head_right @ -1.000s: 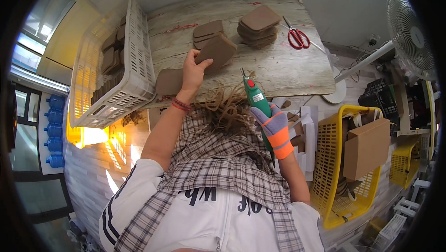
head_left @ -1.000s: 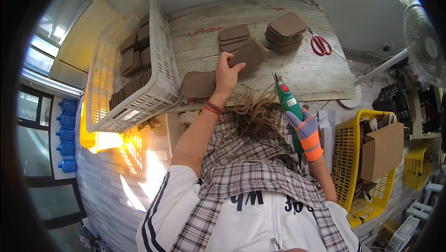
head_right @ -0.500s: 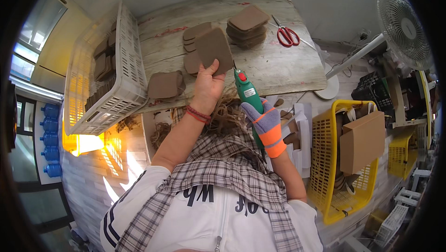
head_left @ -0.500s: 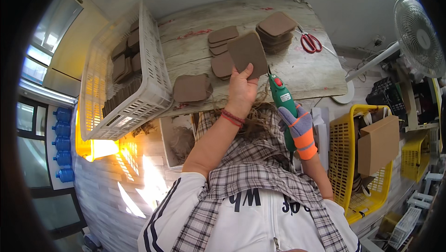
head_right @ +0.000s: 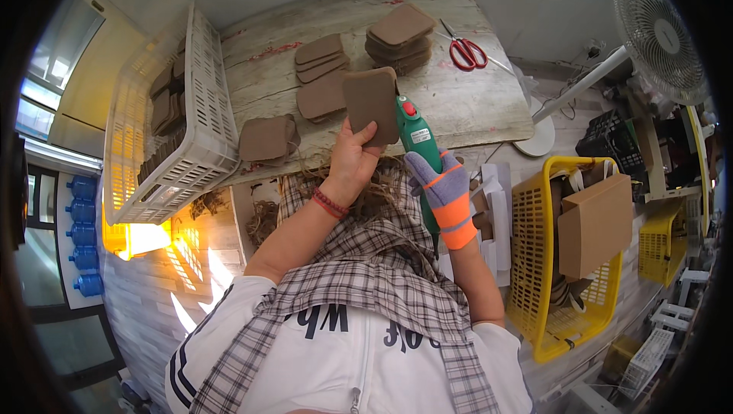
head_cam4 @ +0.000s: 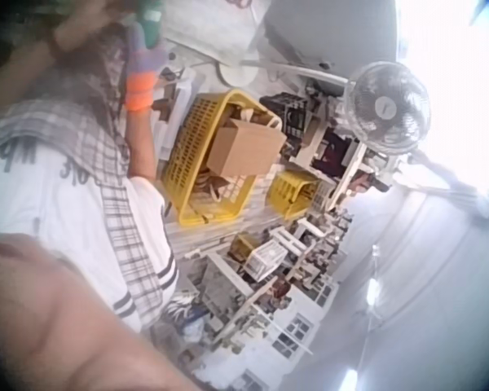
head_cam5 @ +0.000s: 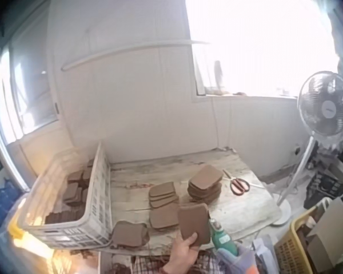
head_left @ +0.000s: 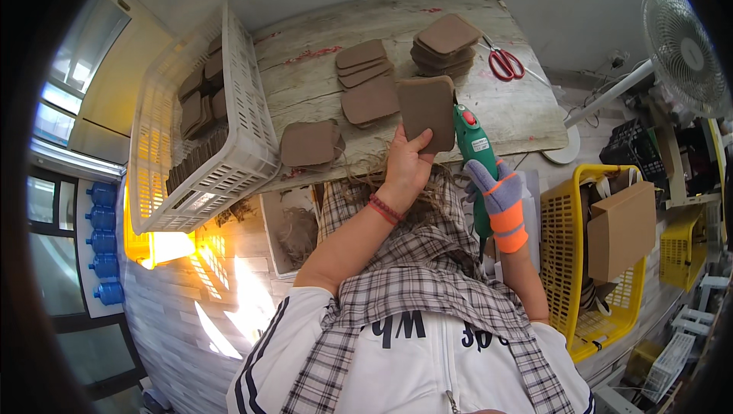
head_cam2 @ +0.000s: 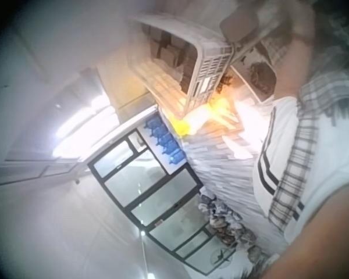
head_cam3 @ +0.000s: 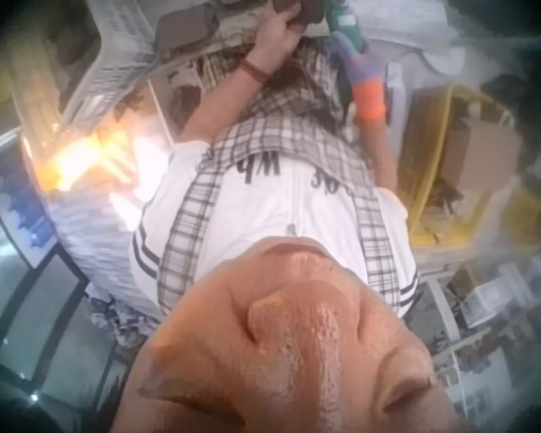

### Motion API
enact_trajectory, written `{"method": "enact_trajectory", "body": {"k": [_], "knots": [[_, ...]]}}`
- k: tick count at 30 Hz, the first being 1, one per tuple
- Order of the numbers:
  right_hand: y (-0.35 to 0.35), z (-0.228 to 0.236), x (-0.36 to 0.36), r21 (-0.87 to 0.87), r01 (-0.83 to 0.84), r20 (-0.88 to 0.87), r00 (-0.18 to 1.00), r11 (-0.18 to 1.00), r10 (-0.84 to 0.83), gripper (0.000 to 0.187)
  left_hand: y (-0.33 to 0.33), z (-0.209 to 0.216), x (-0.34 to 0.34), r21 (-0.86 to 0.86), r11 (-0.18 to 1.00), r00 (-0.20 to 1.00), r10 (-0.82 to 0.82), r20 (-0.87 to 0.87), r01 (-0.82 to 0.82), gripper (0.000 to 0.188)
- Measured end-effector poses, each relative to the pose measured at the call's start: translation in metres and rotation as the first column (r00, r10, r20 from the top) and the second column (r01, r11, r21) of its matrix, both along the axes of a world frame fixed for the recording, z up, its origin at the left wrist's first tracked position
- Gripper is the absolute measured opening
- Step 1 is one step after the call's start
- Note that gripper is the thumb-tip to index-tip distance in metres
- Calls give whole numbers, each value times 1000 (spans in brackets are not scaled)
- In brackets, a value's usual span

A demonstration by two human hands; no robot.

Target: The person uses a rotary tool to trim the edges of small brown rectangular craft pieces. They handle each piece individually, rotating it to smooth the perimeter, then place the finished pieces into a white plastic basket. The process is repeated for multiple pieces.

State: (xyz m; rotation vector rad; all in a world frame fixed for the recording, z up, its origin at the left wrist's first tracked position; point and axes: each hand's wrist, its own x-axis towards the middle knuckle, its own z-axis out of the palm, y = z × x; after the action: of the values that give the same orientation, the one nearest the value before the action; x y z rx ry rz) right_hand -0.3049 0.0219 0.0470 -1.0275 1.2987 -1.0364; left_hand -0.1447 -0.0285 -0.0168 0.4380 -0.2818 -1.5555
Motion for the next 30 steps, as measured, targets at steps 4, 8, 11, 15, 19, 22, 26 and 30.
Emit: {"method": "enact_trajectory", "body": {"k": [4, 8, 11, 15, 19, 22, 26, 30], "knots": [[0, 3, -3, -3, -3, 15, 1000, 1000, 3, 27, 10, 0, 2, -16, 1000, 998, -16, 69, 17, 34], [3, 11, -10, 15, -46, -16, 999, 999, 46, 27, 15, 3, 20, -7, 999, 977, -46, 210, 49, 34], [5, 7, -24, 39, -135, -72, 988, 990, 138, 27, 13, 8, 46, -57, 995, 930, -57, 362, 83, 35], [13, 8, -35, 72, -228, -79, 969, 971, 233, 32, 7, 18, 81, -59, 976, 838, -149, 524, 210, 34], [19, 3, -37, 58, -274, -167, 945, 960, 280, 40, 5, 29, 105, -17, 941, 676, -229, 701, 337, 35], [25, 7, -29, 54, -281, -203, 936, 958, 286, 42, 7, 28, 112, 60, 925, 579, -285, 764, 375, 36], [26, -6, -24, 36, -281, -166, 945, 959, 283, 43, 16, 26, 108, 123, 903, 579, -363, 730, 412, 41], [22, -14, -16, 33, -261, -208, 942, 965, 262, 42, 25, 15, 107, 212, 881, 546, -435, 716, 423, 48]]}}
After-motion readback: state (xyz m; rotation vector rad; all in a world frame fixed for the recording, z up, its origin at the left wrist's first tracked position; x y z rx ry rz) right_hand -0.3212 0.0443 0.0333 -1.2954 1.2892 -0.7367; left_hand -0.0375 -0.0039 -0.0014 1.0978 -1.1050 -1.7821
